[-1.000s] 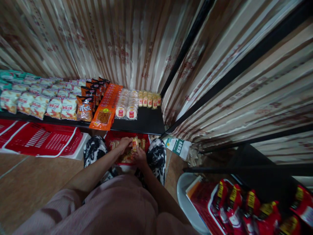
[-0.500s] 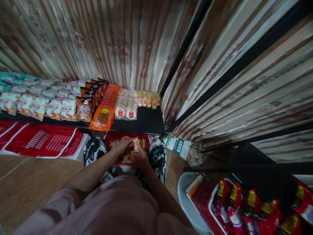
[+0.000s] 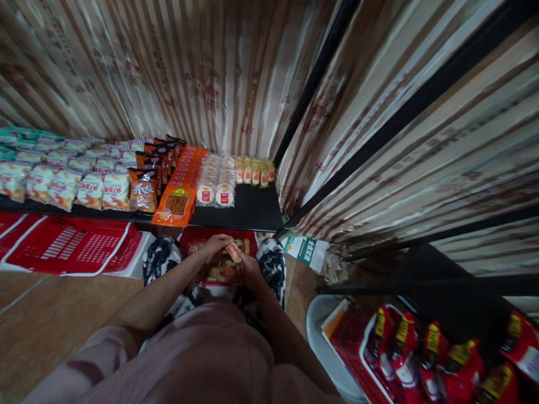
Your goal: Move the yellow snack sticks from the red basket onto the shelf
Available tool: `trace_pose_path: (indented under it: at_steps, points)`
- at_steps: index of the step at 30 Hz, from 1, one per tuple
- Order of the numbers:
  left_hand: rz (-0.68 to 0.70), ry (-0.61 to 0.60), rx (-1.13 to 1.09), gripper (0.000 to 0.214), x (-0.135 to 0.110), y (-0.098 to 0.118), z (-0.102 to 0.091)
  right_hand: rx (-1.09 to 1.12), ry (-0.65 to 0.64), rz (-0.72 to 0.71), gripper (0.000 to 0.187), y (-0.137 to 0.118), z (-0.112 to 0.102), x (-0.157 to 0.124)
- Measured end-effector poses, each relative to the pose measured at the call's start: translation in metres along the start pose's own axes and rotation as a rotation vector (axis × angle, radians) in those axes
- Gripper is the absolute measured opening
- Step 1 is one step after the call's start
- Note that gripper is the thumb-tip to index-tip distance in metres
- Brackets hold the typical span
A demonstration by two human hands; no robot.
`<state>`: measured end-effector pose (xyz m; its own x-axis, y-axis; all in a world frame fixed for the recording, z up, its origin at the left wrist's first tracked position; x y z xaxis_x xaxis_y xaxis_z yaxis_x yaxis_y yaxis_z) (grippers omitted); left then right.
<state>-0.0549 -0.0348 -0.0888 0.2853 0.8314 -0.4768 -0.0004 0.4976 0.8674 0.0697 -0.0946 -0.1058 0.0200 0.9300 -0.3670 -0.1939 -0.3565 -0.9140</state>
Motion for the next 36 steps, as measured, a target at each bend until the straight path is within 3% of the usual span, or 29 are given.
trace_pose_path:
  at_steps: [5,15,26,36]
  points:
    - [0.011,-0.017,0.003,0.024,-0.001,0.001,-0.002,0.102,0.041,0.153,0.042,-0.001,-0.006,0.007]
    - [0.008,-0.047,0.125,0.028,-0.004,0.006,0.001,0.105,0.103,0.021,0.043,-0.028,-0.022,0.019]
    - [0.0,-0.16,0.145,0.031,-0.012,0.014,0.02,0.052,0.096,-0.051,0.046,-0.05,-0.023,0.024]
    - [0.04,-0.075,0.119,0.026,-0.004,0.018,0.026,0.063,0.099,-0.087,0.043,-0.066,-0.02,0.027]
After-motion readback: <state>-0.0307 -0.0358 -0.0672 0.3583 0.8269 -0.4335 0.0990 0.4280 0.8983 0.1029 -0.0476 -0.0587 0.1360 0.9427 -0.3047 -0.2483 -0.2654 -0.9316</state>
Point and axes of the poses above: each hand's wrist, its own x-axis towards the middle knuckle, its own z-axis out of the palm, y = z × x, the point moved 7 cm from there along x, towards the middle knuckle, and after that the axes turned 6 degrees about x, right-handed, at the moved point
